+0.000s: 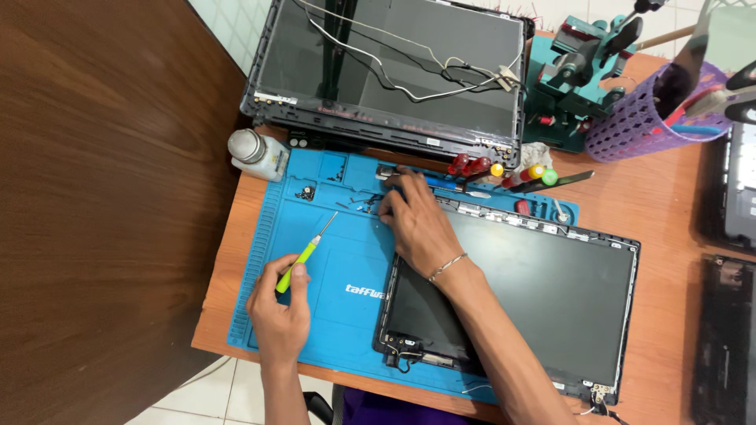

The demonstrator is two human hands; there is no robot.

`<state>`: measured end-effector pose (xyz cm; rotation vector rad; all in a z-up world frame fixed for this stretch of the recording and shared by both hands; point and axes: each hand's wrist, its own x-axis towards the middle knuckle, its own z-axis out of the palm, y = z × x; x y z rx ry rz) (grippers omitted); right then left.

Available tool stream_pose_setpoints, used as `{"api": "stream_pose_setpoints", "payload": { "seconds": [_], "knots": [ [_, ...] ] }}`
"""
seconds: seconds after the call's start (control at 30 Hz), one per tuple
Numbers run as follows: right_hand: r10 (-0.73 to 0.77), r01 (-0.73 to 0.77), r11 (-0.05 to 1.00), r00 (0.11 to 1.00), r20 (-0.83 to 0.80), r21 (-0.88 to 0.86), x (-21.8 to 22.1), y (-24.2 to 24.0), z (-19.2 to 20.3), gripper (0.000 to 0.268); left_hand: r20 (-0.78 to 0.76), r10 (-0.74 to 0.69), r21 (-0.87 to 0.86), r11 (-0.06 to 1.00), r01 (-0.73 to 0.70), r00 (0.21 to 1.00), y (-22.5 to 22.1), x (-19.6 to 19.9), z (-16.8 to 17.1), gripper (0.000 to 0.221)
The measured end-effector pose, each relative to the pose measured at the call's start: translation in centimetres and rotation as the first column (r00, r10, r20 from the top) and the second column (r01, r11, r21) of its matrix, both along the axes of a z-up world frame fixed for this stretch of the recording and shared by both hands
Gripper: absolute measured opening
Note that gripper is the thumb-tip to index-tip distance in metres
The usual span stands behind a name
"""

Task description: The person works on a laptop assembly by aligning the screen panel onto the bottom casing and connecting a internal cable to a circuit board, then uses a screwdriver to secure a screw on the corner of the laptop frame.

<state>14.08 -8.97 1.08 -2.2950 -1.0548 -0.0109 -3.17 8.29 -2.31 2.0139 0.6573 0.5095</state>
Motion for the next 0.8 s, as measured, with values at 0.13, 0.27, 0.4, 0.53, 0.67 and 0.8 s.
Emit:
{"api": "stream_pose_setpoints", "payload": {
  "seconds": [0.13, 0.27, 0.4, 0.53, 0.67, 0.8],
  "knots": [
    [0.016, -0.015, 1.000, 0.999, 0.046, -0.025, -0.3, -0.1, 0.5, 0.031, 0.007, 0.001, 0.024, 1.000, -0.002, 1.000, 0.0, 0.1, 0.2, 0.024],
    [0.007, -0.011, 0.997, 0.998, 0.059, 0.074, -0.6, -0.1, 0.4, 0.025, -0.008, 0.016, 0.015, 1.000, -0.016, 1.000, -0.1, 0.2, 0.2, 0.023],
    [-0.015, 0.024, 0.988, 0.998, -0.057, 0.155, -0.9, -0.2, 0.0, 0.020, -0.018, 0.026, 0.011, 1.000, -0.026, 0.999, -0.2, 0.2, 0.3, 0.023],
    [0.008, 0.024, 0.964, 0.993, -0.118, 0.263, -1.1, -0.6, 0.1, 0.018, -0.020, 0.027, -0.001, 1.000, -0.027, 0.999, -0.2, 0.2, 0.5, 0.024],
    [-0.018, 0.088, 0.939, 0.978, -0.208, 0.333, -1.7, -0.9, 0.9, 0.013, -0.009, 0.027, -0.027, 0.999, -0.027, 1.000, -0.2, 0.3, 0.5, 0.024],
    [-0.092, 0.215, 0.935, 0.916, -0.390, 0.283, -2.8, -2.2, 2.3, 0.012, -0.003, 0.016, 0.002, 1.000, -0.016, 1.000, -0.3, 0.1, 0.3, 0.023]
  ]
}}
